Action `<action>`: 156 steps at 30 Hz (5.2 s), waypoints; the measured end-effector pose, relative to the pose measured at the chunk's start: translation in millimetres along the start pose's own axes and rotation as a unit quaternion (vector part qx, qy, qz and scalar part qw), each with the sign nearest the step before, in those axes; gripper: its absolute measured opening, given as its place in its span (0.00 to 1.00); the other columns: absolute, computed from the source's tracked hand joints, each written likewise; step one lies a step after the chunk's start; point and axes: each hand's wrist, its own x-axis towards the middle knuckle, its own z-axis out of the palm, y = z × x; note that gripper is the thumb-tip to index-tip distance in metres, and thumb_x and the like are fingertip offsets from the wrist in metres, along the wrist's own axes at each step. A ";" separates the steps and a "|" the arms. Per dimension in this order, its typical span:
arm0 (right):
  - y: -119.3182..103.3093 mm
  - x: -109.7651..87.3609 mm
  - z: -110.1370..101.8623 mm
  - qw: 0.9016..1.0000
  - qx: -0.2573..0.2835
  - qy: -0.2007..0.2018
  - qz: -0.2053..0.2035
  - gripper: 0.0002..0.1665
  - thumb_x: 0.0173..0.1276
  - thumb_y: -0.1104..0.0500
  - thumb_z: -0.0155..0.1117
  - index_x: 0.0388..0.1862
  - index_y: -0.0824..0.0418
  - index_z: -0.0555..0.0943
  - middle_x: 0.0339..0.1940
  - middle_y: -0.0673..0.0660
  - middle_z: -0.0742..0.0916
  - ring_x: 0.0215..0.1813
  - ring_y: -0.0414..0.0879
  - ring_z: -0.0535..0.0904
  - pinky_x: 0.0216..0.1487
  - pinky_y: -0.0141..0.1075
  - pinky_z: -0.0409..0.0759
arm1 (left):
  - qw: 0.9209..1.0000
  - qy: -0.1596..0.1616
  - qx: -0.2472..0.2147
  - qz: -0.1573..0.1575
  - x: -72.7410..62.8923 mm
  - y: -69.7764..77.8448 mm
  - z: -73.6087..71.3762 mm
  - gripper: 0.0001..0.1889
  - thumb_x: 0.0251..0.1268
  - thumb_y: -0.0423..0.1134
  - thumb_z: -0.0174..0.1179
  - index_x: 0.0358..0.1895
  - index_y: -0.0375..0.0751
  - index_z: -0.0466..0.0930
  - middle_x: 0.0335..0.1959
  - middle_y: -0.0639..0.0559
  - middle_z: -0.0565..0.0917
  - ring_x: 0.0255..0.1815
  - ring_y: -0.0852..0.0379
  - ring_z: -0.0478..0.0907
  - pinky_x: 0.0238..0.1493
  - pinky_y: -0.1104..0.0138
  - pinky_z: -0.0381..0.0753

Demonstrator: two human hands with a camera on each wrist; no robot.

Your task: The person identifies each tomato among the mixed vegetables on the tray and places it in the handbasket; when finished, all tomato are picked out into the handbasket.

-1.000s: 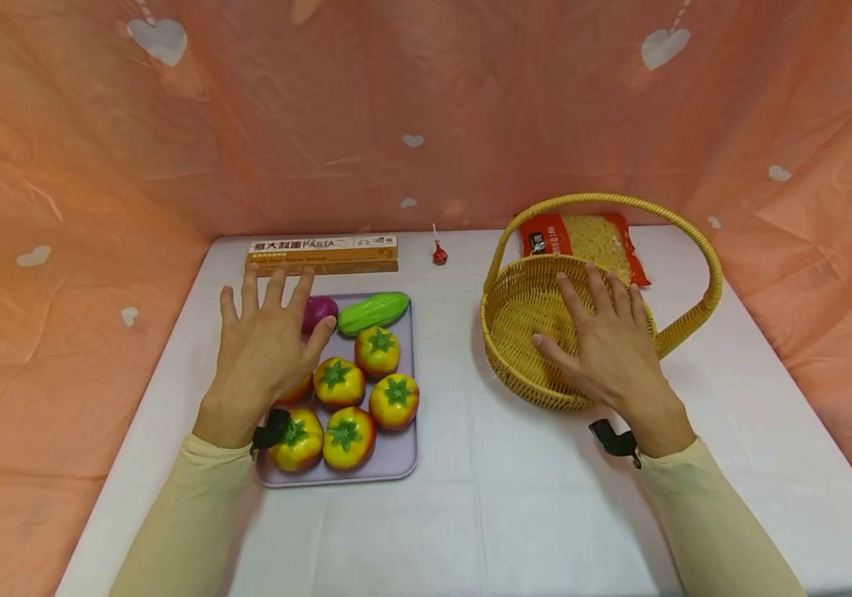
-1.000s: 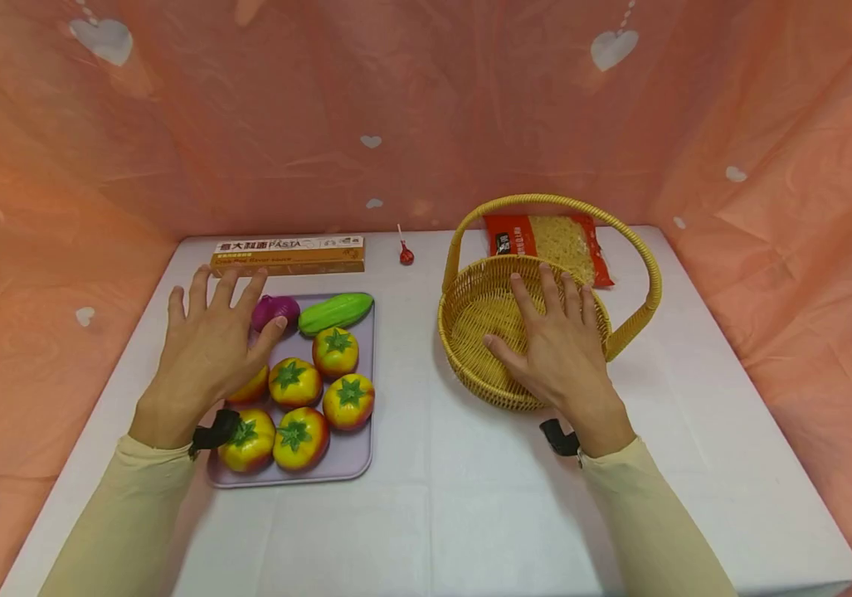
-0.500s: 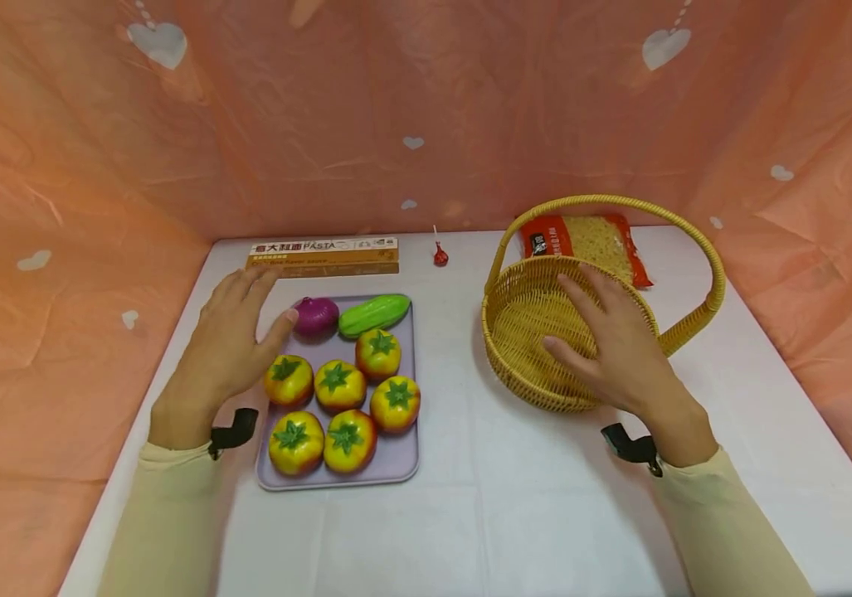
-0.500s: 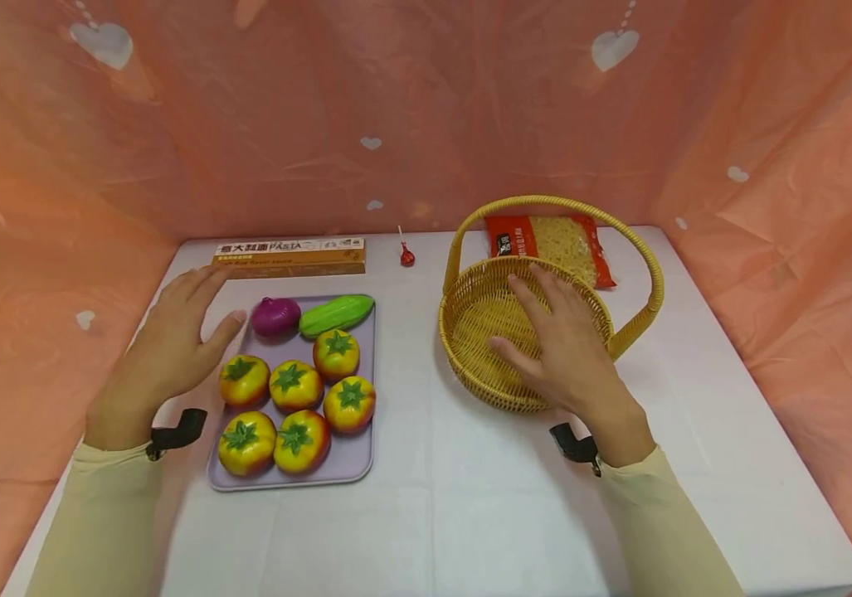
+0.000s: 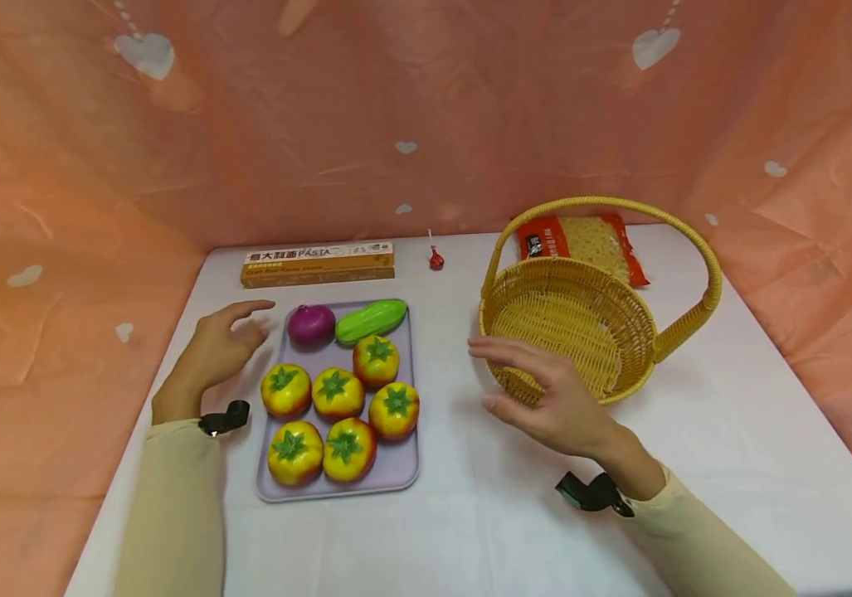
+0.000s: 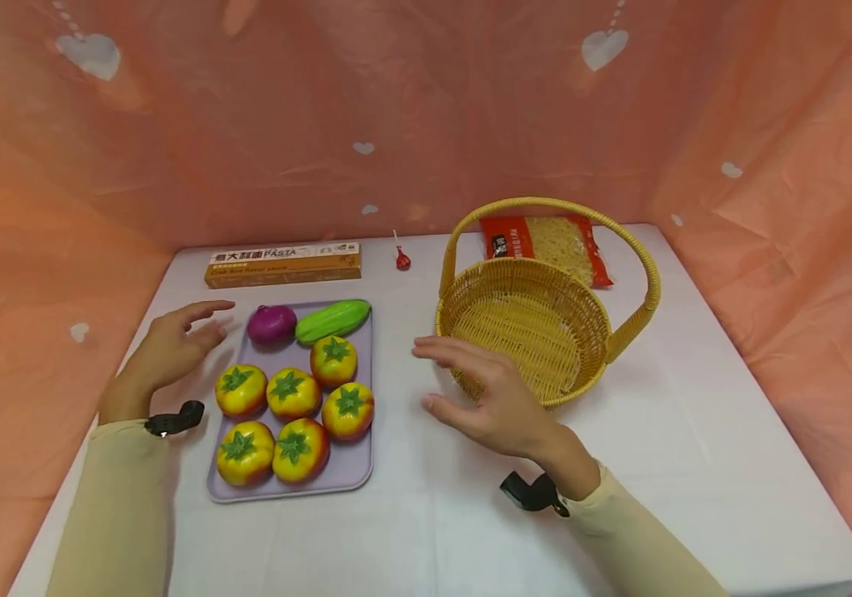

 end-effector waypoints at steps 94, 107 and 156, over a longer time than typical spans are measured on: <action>51.3 18.3 -28.3 0.951 -0.040 0.029 0.305 0.32 0.70 0.59 0.82 0.72 0.58 0.84 0.66 0.65 0.88 0.64 0.61 0.90 0.63 0.51 0.90 | 0.982 -0.179 -0.003 -0.064 19.6 -19.7 -3.9 0.43 0.79 0.45 0.63 0.91 0.57 0.53 0.93 0.37 0.41 0.90 0.25 0.23 0.77 0.17 0.31; 40.8 9.1 -41.4 0.964 -0.036 0.044 0.258 0.40 0.70 0.53 0.82 0.79 0.56 0.79 0.77 0.61 0.84 0.78 0.64 0.78 0.79 0.55 0.78 | 0.981 -0.180 0.001 -0.066 20.1 -16.8 -0.9 0.42 0.80 0.47 0.62 0.91 0.57 0.54 0.93 0.38 0.40 0.91 0.27 0.24 0.78 0.17 0.30; 5.3 64.0 149.0 0.947 0.162 -0.269 0.067 0.39 0.65 0.61 0.85 0.75 0.55 0.83 0.73 0.50 0.87 0.73 0.33 0.79 0.81 0.31 0.72 | 0.984 -0.170 -0.004 -0.056 19.1 -16.7 -2.3 0.41 0.78 0.43 0.63 0.90 0.53 0.56 0.93 0.36 0.43 0.91 0.25 0.26 0.78 0.17 0.33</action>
